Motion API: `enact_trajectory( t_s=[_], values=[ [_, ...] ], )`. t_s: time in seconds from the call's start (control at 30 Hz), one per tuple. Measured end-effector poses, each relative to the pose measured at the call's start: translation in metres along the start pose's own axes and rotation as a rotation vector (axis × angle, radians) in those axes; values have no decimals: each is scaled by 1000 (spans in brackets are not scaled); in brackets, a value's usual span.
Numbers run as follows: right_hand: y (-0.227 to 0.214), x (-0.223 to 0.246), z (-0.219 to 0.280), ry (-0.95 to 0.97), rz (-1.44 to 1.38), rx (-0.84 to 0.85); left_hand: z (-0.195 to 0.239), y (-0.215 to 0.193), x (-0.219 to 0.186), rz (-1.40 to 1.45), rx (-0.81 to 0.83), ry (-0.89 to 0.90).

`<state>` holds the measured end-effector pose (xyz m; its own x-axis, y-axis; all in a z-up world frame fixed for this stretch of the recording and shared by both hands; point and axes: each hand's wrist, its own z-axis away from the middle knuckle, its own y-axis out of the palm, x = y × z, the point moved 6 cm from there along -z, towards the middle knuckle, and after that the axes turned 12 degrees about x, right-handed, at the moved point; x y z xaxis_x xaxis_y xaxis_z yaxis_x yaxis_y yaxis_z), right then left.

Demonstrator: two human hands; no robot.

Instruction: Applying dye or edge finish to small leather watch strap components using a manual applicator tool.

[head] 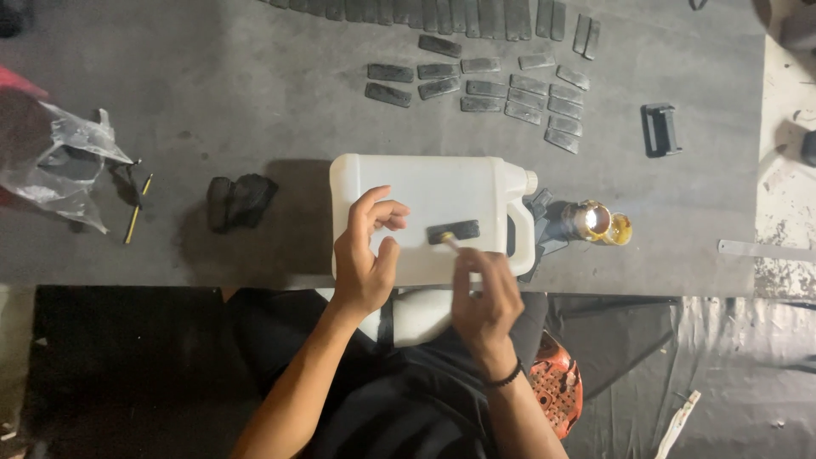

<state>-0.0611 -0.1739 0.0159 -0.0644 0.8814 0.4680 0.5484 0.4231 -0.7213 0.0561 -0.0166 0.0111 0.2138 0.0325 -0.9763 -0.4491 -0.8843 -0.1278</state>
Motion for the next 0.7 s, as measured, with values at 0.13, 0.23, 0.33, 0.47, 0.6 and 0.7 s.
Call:
enact_trajectory(
  t_s=[0.13,0.23,0.33,0.47,0.6,0.7],
  values=[
    [-19,23,-33,-15,20,-40,0,-1,-1,1,-1,-1],
    [-5,25,-29,-43,-29,9,0,-1,-2,-1,3,14],
    [-8,40,-40,-91,-105,73,0,-1,-3,-3,-1,17],
    [-12,33,-44,-95,-17,18,-1,-2,-3,4,8,12],
    [-1,48,-50,-127,-77,88,-1,-1,0,8,14,8],
    [-9,41,-43,-94,-66,99,0,-1,-1,16,9,5]
  ],
)
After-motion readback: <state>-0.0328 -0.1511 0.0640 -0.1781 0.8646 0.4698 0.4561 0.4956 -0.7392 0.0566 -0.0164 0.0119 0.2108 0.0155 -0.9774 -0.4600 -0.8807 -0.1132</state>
